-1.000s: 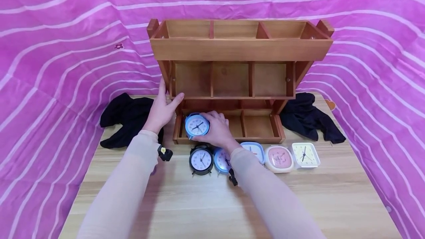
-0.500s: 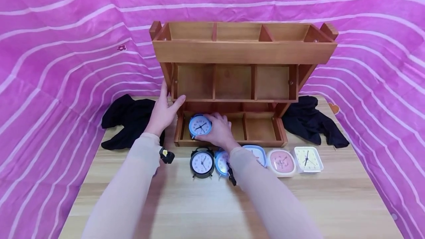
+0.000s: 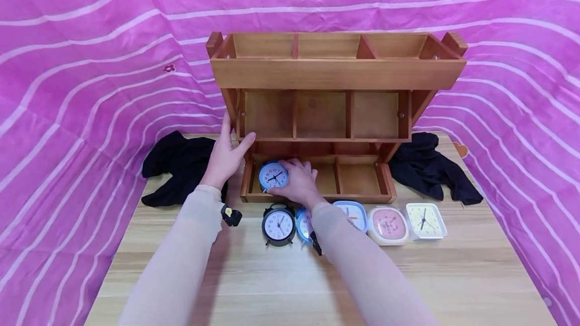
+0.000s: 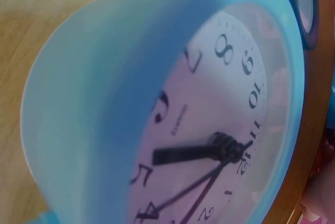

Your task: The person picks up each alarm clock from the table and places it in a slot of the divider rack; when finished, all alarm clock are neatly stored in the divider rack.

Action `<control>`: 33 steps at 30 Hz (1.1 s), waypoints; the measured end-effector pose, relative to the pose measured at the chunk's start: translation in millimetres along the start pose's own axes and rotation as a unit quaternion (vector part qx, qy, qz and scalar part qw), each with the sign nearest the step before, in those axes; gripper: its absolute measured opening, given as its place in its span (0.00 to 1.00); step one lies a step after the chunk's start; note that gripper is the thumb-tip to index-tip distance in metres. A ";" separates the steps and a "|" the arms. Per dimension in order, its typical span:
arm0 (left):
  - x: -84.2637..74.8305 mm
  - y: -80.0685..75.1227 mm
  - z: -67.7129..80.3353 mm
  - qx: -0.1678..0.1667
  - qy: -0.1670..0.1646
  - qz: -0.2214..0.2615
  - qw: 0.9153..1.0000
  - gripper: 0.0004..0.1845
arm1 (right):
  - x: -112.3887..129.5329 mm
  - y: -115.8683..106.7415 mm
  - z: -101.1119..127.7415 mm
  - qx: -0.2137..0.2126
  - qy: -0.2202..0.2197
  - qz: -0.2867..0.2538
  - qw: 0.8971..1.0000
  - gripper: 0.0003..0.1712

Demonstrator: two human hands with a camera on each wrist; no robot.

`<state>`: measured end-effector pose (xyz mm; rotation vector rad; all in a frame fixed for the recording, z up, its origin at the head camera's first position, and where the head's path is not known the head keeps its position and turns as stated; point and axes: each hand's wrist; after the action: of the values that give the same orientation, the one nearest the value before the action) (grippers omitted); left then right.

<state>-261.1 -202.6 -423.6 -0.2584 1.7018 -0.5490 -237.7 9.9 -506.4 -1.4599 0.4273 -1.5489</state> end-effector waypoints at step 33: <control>-1.2 -0.3 1.8 0.001 -0.007 0.002 1.000 0.50 | 5.8 -2.0 -1.9 0.032 0.035 -0.001 0.999 0.50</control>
<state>-259.1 -202.7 -422.5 -0.2568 1.6877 -0.5449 -239.4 5.7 -501.9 -1.3600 0.4140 -1.6052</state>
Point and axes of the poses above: each hand's wrist, its own z-axis away from the middle knuckle, its own y-axis out of the palm, x = y × z, and after that the axes turned 12 degrees about x, right-handed
